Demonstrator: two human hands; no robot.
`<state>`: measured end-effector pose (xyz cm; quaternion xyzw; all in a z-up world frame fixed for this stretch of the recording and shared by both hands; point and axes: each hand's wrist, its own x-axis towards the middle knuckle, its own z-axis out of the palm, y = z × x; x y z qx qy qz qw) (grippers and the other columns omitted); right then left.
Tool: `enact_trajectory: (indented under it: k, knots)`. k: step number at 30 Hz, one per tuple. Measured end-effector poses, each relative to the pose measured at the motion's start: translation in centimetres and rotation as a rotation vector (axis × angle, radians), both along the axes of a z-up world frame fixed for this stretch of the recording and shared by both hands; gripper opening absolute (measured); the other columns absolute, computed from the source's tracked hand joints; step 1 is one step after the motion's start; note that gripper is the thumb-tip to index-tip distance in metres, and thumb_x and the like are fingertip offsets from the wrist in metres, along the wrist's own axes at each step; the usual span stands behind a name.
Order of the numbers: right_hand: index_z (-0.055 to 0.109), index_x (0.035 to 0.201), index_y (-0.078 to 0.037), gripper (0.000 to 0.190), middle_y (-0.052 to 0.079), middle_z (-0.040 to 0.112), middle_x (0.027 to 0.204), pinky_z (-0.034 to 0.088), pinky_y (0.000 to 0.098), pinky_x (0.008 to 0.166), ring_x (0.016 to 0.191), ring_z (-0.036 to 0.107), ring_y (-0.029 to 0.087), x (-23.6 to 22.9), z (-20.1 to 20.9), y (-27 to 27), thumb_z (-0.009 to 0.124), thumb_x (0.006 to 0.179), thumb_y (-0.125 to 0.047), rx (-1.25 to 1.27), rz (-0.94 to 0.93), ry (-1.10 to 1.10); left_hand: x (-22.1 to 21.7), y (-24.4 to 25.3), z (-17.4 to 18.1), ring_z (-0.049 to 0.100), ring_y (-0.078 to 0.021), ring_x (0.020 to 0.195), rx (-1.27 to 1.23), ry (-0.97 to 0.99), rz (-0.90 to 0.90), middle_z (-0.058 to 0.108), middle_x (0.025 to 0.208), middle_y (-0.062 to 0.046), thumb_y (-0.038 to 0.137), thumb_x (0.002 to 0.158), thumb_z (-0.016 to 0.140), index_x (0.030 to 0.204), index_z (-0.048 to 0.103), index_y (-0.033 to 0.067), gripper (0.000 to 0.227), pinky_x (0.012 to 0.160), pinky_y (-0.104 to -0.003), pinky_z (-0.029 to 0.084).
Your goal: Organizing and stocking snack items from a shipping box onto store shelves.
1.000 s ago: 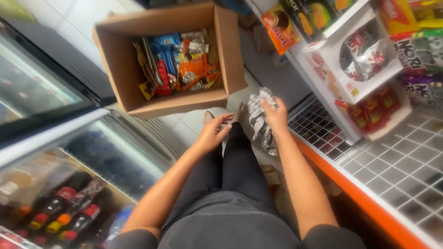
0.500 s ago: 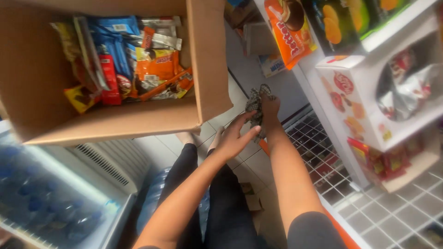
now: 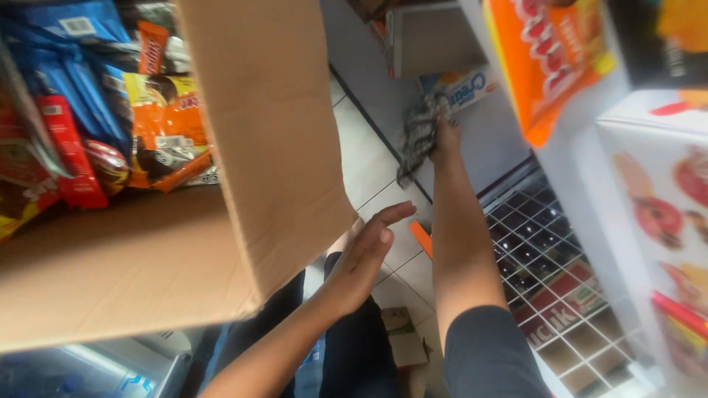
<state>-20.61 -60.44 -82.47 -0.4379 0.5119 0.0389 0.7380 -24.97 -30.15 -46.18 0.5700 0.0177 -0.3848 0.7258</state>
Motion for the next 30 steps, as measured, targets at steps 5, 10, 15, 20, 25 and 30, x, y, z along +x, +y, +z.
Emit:
enact_trajectory:
  k: [5,10,15,20,25,30]
  knots:
    - [0.059,0.13,0.001,0.033,0.02,0.069,0.113,0.061,0.0501,0.084,0.1,0.07,0.035,-1.1,-10.5,-4.2,0.057,0.105,-0.02,0.285,-0.087,-0.183,-1.4,-0.9,-3.3,0.047,-0.0265,0.147,0.044,0.082,-0.019,0.057,0.152,-0.012,0.049,0.108,0.032,0.149,0.049,0.006,0.061,0.121,-0.042,0.032]
    - [0.063,0.123,0.0,0.035,0.019,0.07,0.11,0.061,0.0489,0.079,0.094,0.071,0.035,-6.0,-6.4,-0.3,0.052,0.104,-0.028,0.293,-0.188,-0.063,-3.0,-1.0,-1.8,0.05,-0.0247,0.145,0.012,0.139,0.058,0.059,0.149,-0.013,0.041,0.11,0.038,0.146,0.052,0.005,0.053,0.12,-0.039,0.034]
    - [0.063,0.127,0.003,0.055,0.03,0.061,0.125,0.04,0.0529,0.098,0.117,0.058,0.047,-19.1,1.7,4.8,0.06,0.105,-0.048,-0.78,0.818,0.561,-4.9,0.1,1.6,0.054,-0.0318,0.138,0.176,-0.096,0.036,0.06,0.142,-0.018,0.032,0.106,0.053,0.141,0.056,0.004,0.044,0.116,-0.041,0.039]
    - [0.068,0.121,-0.005,0.043,0.02,0.072,0.111,0.051,0.0443,0.09,0.105,0.069,0.035,-23.1,26.0,9.2,0.069,0.088,-0.033,-0.665,1.048,0.314,-4.9,6.1,9.9,0.052,-0.0371,0.139,0.238,-0.326,0.031,0.058,0.144,-0.021,0.031,0.1,0.063,0.141,0.055,0.0043,0.05,0.118,-0.045,0.039]
    - [0.076,0.109,-0.009,0.039,0.016,0.076,0.104,0.055,0.0417,0.085,0.098,0.071,0.032,-16.5,51.6,14.8,0.079,0.076,-0.03,-0.802,1.488,0.324,-5.1,13.4,18.1,0.047,-0.042,0.139,0.437,-0.454,-0.043,0.053,0.146,-0.024,0.037,0.09,0.075,0.146,0.05,0.0066,0.069,0.115,-0.049,0.037]
    - [0.076,0.103,-0.004,0.037,0.013,0.074,0.089,0.057,0.0357,0.075,0.082,0.073,0.022,-11.4,68.5,15.6,0.078,0.073,-0.026,-0.651,1.527,0.1,-3.3,21.1,27.5,0.042,-0.0402,0.144,0.499,-0.495,-0.05,0.048,0.15,-0.026,0.044,0.071,0.088,0.154,0.036,0.0034,0.106,0.119,-0.05,0.031]
